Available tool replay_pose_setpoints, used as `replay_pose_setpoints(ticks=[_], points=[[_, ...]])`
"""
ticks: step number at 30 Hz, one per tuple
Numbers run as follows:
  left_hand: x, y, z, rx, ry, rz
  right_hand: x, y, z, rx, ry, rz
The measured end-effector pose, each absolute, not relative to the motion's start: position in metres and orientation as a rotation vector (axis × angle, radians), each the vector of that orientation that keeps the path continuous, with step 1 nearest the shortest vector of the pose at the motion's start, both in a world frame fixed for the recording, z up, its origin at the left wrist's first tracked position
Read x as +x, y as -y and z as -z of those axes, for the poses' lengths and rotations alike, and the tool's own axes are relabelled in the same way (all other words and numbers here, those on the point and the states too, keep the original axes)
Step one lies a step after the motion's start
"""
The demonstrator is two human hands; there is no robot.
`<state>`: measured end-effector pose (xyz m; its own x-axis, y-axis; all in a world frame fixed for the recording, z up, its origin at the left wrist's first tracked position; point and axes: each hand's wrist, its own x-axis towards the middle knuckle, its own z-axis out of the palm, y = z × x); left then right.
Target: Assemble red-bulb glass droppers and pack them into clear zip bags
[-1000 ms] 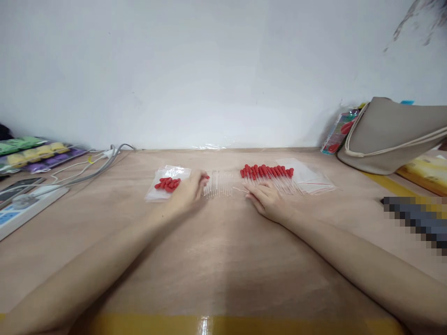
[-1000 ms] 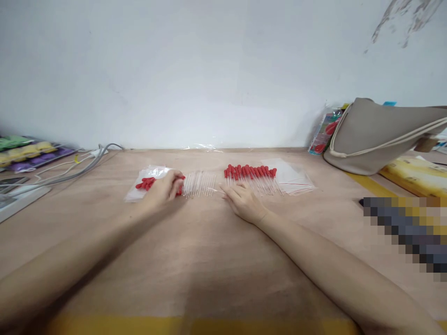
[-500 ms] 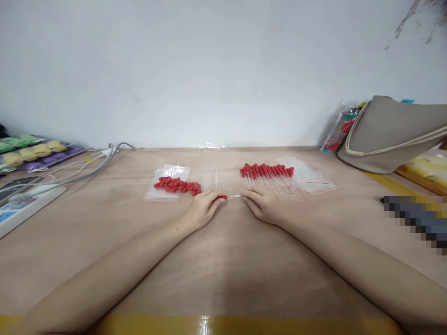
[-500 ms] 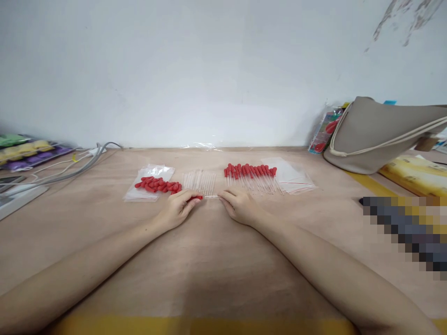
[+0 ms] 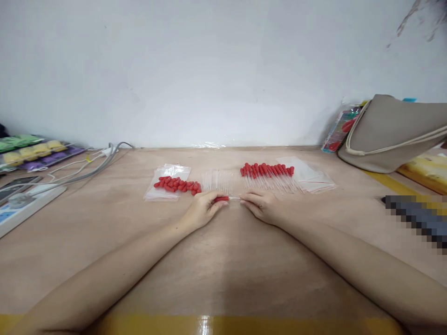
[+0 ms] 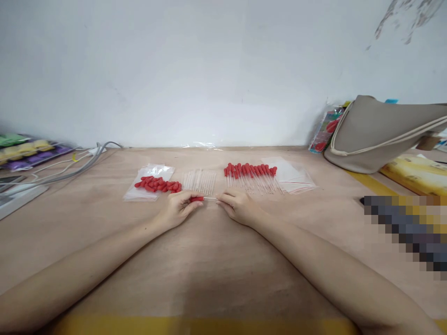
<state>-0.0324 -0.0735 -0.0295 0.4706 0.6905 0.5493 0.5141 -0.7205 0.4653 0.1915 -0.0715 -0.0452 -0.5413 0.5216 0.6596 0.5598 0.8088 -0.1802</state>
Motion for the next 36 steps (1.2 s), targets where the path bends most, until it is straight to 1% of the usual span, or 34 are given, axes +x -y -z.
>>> replay_pose_setpoints(ticks=[5, 11, 18, 22, 27, 33, 36], points=[[-0.033, 0.074, 0.03, 2.518, -0.943, -1.083, 0.191, 0.071, 0.043, -0.682, 2.264, 0.025], [-0.033, 0.074, 0.029, 2.57, -0.847, -1.011, 0.193, 0.068, 0.042, -0.677, 2.33, 0.022], [-0.032, 0.073, 0.031, 2.636, -0.888, -0.963, 0.192, 0.069, 0.045, -0.771, 2.426, 0.238], [-0.033, 0.072, 0.033, 2.686, -0.843, -0.952, 0.188, 0.072, 0.044, -0.717, 2.429, 0.26], [-0.033, 0.073, 0.032, 2.704, -0.816, -0.957, 0.18, 0.078, 0.04, -0.769, 2.392, 0.324], [-0.033, 0.072, 0.033, 2.7, -0.775, -0.951, 0.175, 0.08, 0.039, -0.807, 2.392, 0.277], [-0.033, 0.071, 0.033, 2.705, -0.769, -0.947, 0.174, 0.079, 0.041, -0.845, 2.403, 0.193]])
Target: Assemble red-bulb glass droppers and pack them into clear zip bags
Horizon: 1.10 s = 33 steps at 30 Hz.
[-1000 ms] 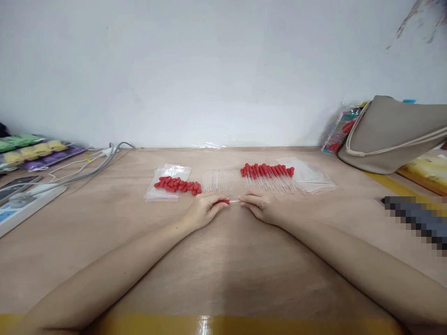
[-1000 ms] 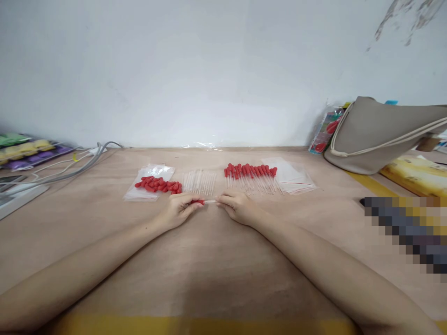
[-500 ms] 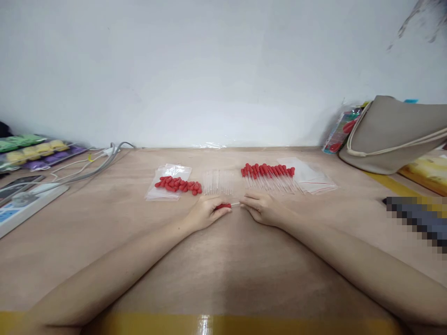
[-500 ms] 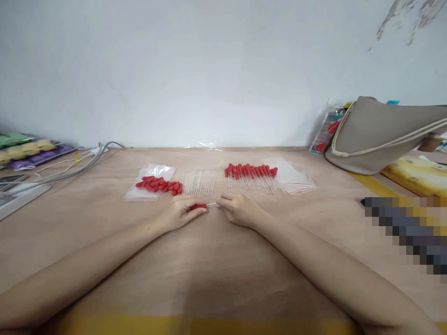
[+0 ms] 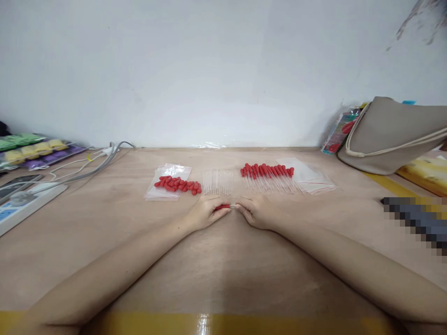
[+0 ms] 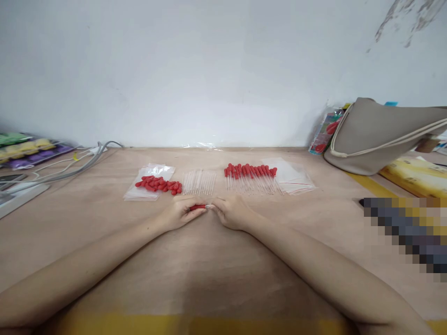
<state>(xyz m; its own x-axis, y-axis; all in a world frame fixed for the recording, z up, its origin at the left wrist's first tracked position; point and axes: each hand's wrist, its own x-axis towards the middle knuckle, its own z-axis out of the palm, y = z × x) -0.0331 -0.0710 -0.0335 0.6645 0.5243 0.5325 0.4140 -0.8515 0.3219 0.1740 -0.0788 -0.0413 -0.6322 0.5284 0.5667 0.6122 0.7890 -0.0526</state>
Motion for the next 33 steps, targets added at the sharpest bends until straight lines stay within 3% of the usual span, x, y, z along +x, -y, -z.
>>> replay_pose_setpoints(ticks=[13, 19, 23, 33], points=[[-0.037, 0.066, 0.032, 2.688, -0.845, -1.008, 0.178, 0.08, 0.011, -0.928, 2.592, -0.068], [-0.037, 0.066, 0.03, 2.553, -1.192, -0.963, 0.204, 0.049, -0.002, -1.549, 2.128, -0.245], [-0.036, 0.064, 0.031, 2.572, -1.165, -0.889, 0.209, 0.021, 0.002, -1.803, 1.858, -0.208], [-0.037, 0.063, 0.034, 2.583, -1.122, -0.882, 0.201, 0.015, 0.011, -1.934, 1.883, -0.043]])
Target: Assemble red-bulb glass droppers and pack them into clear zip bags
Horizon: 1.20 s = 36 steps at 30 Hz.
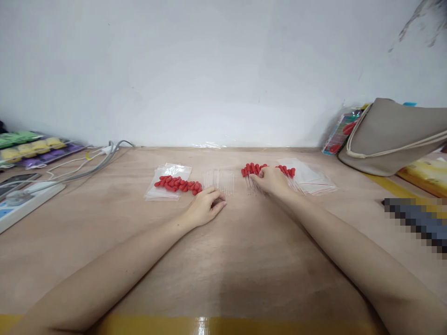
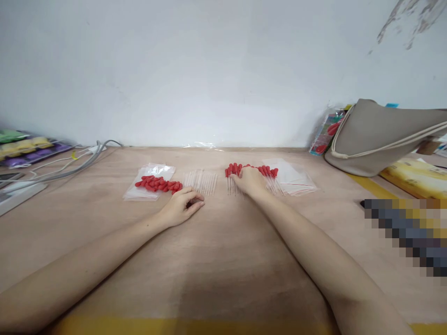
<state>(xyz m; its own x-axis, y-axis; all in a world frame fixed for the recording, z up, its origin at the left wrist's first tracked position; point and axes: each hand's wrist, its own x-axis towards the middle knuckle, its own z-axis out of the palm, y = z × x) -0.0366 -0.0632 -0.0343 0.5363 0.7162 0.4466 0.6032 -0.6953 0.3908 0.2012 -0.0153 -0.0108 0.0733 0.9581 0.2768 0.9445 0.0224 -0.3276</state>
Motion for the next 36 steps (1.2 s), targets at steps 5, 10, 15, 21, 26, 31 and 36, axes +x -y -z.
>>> replay_pose_setpoints(ticks=[5, 10, 15, 21, 26, 31, 36], points=[[-0.036, 0.063, 0.034, 2.576, -1.101, -0.892, 0.173, 0.021, 0.005, -1.913, 1.972, -0.078], [-0.036, 0.064, 0.035, 2.615, -1.113, -0.847, 0.141, 0.014, 0.003, -2.018, 2.03, -0.14], [-0.041, 0.061, 0.023, 2.798, -1.241, -0.884, 0.132, 0.011, 0.0, -2.083, 2.048, -0.153], [-0.075, 0.039, -0.005, 2.852, -1.65, -0.766, 0.132, 0.012, 0.001, -2.071, 2.089, -0.18], [-0.102, 0.024, -0.011, 2.869, -1.392, -0.411, 0.136, 0.016, 0.001, -2.037, 2.105, -0.181], [-0.103, 0.022, -0.013, 2.869, -1.272, -0.42, 0.149, 0.035, -0.001, -1.979, 2.067, 0.02], [-0.1, 0.024, -0.016, 2.915, -1.294, -0.488, 0.169, 0.061, 0.004, -1.831, 2.093, 0.357]])
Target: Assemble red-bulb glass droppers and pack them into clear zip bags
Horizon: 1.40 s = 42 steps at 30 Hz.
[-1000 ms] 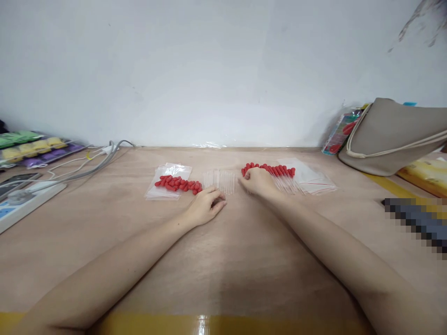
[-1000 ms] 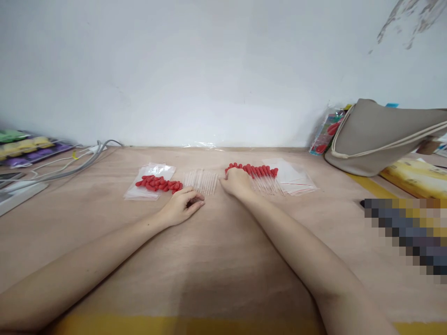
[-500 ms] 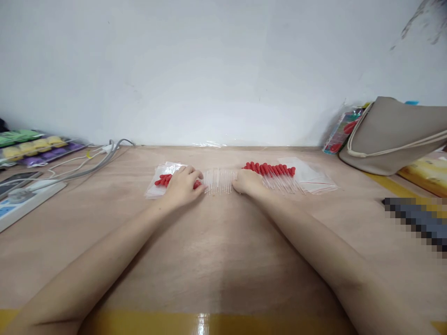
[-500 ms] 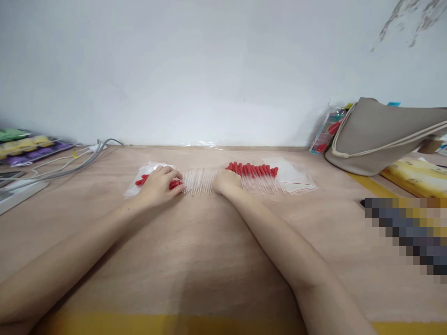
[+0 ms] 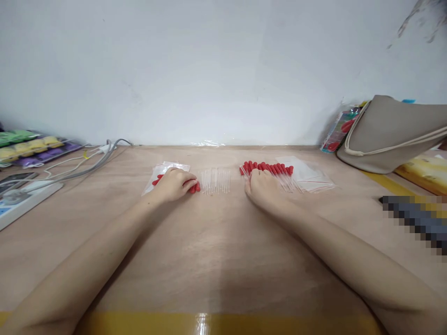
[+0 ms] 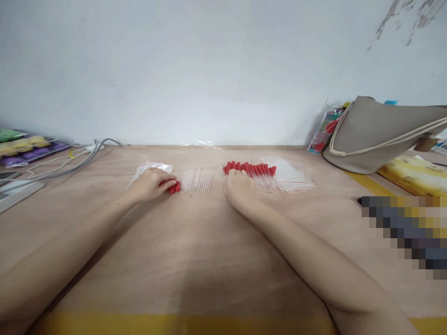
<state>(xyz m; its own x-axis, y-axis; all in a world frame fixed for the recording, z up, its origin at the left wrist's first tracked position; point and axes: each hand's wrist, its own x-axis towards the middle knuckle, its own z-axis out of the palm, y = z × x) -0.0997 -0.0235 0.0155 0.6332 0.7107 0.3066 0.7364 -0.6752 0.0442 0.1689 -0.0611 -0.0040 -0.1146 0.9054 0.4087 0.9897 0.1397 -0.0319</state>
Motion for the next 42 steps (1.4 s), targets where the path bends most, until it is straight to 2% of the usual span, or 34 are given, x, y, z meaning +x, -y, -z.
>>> replay_pose_setpoints(ticks=[5, 13, 20, 29, 37, 42], points=[[-0.098, 0.025, -0.016, -2.497, 1.319, 0.759, 0.195, 0.071, 0.027, -1.523, 2.128, 0.527], [-0.05, 0.061, 0.004, -2.676, 1.329, 1.393, 0.206, 0.083, 0.039, -1.141, 2.148, 0.349], [-0.027, 0.074, 0.037, -2.905, 1.369, 1.36, 0.196, 0.088, 0.037, -1.042, 2.219, 0.17], [-0.028, 0.073, 0.031, -2.888, 1.154, 1.199, 0.191, 0.09, 0.035, -0.979, 2.277, 0.166], [-0.027, 0.075, 0.03, -2.879, 1.214, 1.215, 0.191, 0.088, 0.039, -0.933, 2.238, 0.176], [-0.026, 0.076, 0.03, -2.885, 1.176, 1.296, 0.194, 0.082, 0.046, -0.808, 2.264, 0.047]])
